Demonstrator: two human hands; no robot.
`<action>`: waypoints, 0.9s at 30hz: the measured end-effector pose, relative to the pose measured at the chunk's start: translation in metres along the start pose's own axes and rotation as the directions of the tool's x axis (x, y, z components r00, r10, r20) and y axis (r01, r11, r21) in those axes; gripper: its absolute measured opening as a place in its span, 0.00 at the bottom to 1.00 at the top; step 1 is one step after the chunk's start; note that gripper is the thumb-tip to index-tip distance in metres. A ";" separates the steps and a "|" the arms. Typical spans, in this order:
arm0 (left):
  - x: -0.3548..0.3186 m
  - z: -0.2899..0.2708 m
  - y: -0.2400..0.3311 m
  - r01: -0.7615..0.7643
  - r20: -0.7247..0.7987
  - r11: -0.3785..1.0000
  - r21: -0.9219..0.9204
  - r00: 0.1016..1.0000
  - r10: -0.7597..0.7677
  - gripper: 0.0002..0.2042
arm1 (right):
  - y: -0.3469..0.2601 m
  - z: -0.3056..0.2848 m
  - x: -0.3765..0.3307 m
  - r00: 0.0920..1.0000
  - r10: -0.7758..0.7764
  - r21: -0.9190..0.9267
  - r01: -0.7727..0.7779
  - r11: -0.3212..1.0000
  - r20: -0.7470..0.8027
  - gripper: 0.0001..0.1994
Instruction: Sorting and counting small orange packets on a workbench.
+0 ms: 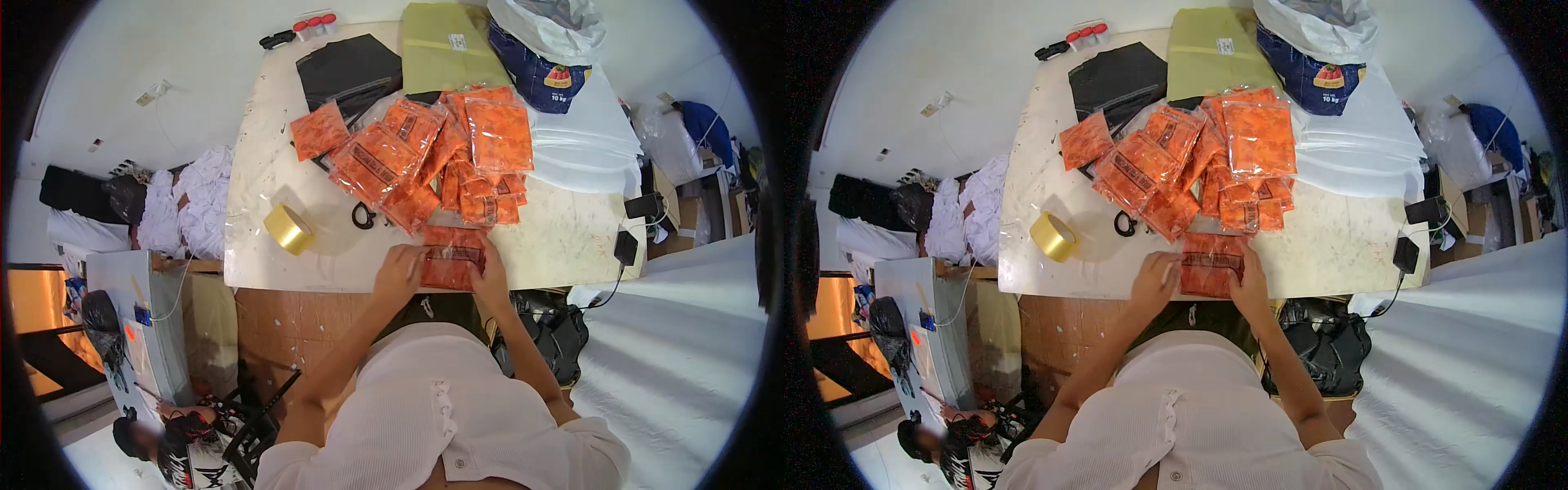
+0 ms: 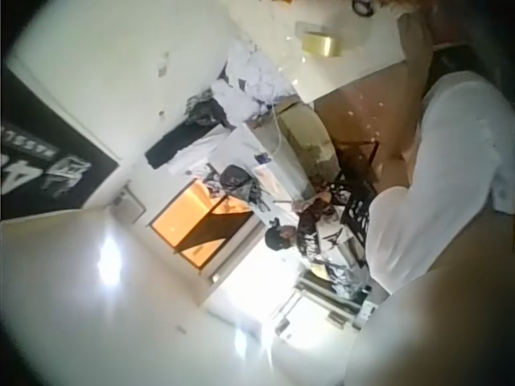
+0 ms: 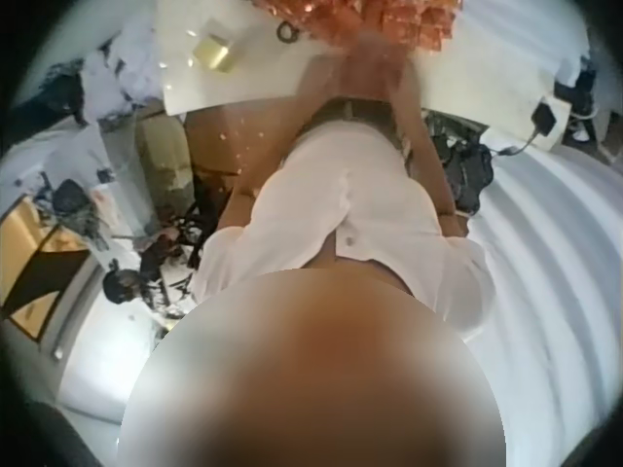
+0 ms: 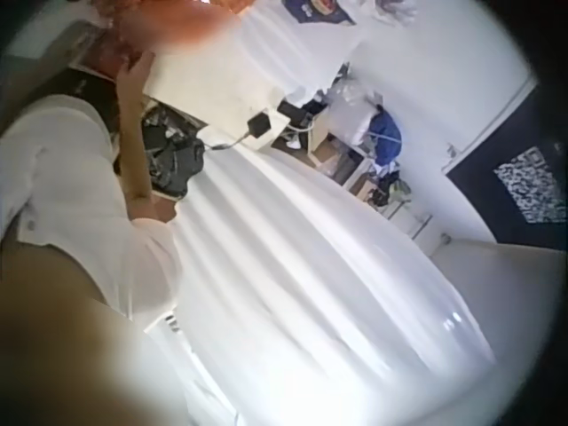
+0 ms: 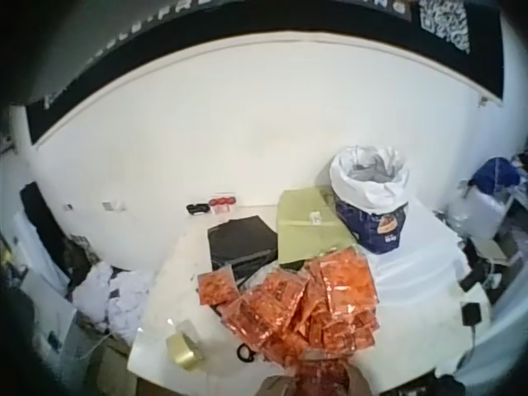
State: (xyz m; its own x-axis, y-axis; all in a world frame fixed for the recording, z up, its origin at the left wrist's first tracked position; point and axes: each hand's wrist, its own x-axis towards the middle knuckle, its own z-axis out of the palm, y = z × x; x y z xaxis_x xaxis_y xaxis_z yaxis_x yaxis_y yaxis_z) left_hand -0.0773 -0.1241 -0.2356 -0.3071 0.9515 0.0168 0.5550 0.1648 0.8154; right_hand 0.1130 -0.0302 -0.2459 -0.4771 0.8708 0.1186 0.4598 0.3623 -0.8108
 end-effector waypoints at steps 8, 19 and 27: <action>0.018 0.051 0.015 -0.279 -0.003 0.934 0.223 0.958 0.287 0.26 | -0.009 0.015 0.000 0.966 -0.253 -0.398 0.211 0.892 -0.053 0.19; 0.026 0.068 -0.005 -0.263 0.094 0.916 0.302 0.965 0.246 0.31 | 0.003 0.040 0.012 0.972 -0.220 -0.429 0.233 0.873 0.080 0.19; 0.030 0.066 -0.001 -0.252 0.104 0.863 0.438 0.968 0.230 0.28 | 0.009 0.029 0.017 0.971 -0.160 -0.396 0.220 0.891 0.180 0.24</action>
State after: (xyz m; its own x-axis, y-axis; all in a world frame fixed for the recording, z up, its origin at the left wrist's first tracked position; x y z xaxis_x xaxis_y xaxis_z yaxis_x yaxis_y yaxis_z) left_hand -0.0360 -0.0783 -0.2741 -0.0892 0.9856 0.1435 0.8948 0.0160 0.4463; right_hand 0.0872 -0.0214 -0.2673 -0.6715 0.7274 0.1412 0.6016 0.6464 -0.4693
